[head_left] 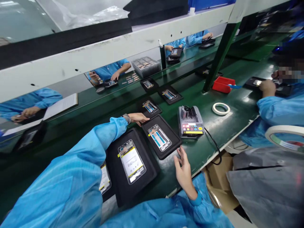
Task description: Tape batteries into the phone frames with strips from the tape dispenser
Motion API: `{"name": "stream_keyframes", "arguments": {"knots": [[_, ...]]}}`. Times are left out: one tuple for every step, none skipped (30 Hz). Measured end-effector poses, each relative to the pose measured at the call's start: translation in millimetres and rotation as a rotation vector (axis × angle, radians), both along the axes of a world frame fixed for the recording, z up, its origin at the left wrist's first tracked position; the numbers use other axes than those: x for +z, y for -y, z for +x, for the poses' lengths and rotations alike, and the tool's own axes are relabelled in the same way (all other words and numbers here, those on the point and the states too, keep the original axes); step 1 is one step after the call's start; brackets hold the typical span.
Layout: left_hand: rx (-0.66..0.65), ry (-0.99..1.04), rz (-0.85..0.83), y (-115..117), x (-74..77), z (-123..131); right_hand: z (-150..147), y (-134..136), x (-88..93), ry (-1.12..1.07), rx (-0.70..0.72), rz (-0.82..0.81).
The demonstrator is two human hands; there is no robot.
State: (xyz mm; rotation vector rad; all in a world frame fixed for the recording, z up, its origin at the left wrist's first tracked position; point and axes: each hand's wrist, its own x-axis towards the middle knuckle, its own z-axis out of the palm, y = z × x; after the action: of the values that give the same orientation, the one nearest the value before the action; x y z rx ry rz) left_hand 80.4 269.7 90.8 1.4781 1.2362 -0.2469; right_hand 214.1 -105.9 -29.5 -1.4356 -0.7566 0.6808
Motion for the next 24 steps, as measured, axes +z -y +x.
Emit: {"name": "stream_keyframes", "arguments": {"knots": [[0.018, -0.004, 0.002, 0, 0.3, -1, -3, 2, 0.6, -0.02, 0.018, -0.005], [0.048, -0.018, 0.007, -2, 0.3, -2, -6, 4, 1.4, -0.031, 0.032, -0.01], [0.088, -0.039, 0.017, -6, 0.3, -2, -8, 7, 2.0, -0.034, 0.047, -0.014], [0.134, -0.063, 0.035, -10, 0.0, -3, -10, 10, 2.2, -0.028, 0.063, -0.017], [0.178, -0.083, 0.062, -16, -0.6, -4, -11, 13, 1.8, -0.014, 0.079, -0.017], [0.212, -0.098, 0.091, -22, -1.5, -4, -11, 16, 0.8, 0.004, 0.09, -0.012], [0.241, -0.111, 0.121, -28, -2.7, -3, -10, 17, -0.8, 0.022, 0.089, -0.002], [0.269, -0.123, 0.153, -34, -4.3, -2, -8, 18, -2.8, 0.04, 0.076, 0.008], [0.293, -0.136, 0.18, -39, -6.1, 0, -7, 18, -5.0, 0.056, 0.058, 0.015], [0.31, -0.149, 0.201, -43, -8.0, 3, -5, 18, -6.9, 0.07, 0.04, 0.02], [0.323, -0.163, 0.216, -46, -9.9, 5, -4, 17, -8.5, 0.081, 0.028, 0.024], [0.331, -0.177, 0.225, -48, -11.5, 8, -2, 16, -9.5, 0.09, 0.024, 0.028], [0.338, -0.192, 0.23, -50, -12.8, 9, -2, 16, -10.0, 0.096, 0.023, 0.029], [0.344, -0.206, 0.233, -51, -13.5, 10, -1, 15, -9.9, 0.1, 0.024, 0.03], [0.352, -0.219, 0.236, -52, -13.7, 10, -1, 15, -9.5, 0.101, 0.024, 0.031], [0.359, -0.227, 0.238, -54, -13.2, 9, -1, 15, -8.9, 0.1, 0.025, 0.031], [0.365, -0.23, 0.238, -55, -12.3, 7, -1, 15, -8.4, 0.098, 0.026, 0.03], [0.368, -0.229, 0.233, -56, -10.9, 4, -1, 15, -8.1, 0.097, 0.027, 0.029], [0.37, -0.225, 0.226, -56, -9.4, 1, -1, 15, -8.3, 0.099, 0.029, 0.027], [0.371, -0.218, 0.217, -56, -7.9, -1, -1, 16, -8.8, 0.103, 0.029, 0.024], [0.372, -0.21, 0.21, -56, -6.6, -4, -1, 16, -9.7, 0.11, 0.028, 0.021], [0.374, -0.199, 0.206, -55, -5.8, -5, -1, 16, -10.7, 0.118, 0.03, 0.019], [0.379, -0.186, 0.206, -54, -5.8, -5, 0, 16, -11.7, 0.125, 0.033, 0.018], [0.386, -0.17, 0.21, -52, -6.4, -4, 0, 15, -12.6, 0.131, 0.034, 0.02]]}}
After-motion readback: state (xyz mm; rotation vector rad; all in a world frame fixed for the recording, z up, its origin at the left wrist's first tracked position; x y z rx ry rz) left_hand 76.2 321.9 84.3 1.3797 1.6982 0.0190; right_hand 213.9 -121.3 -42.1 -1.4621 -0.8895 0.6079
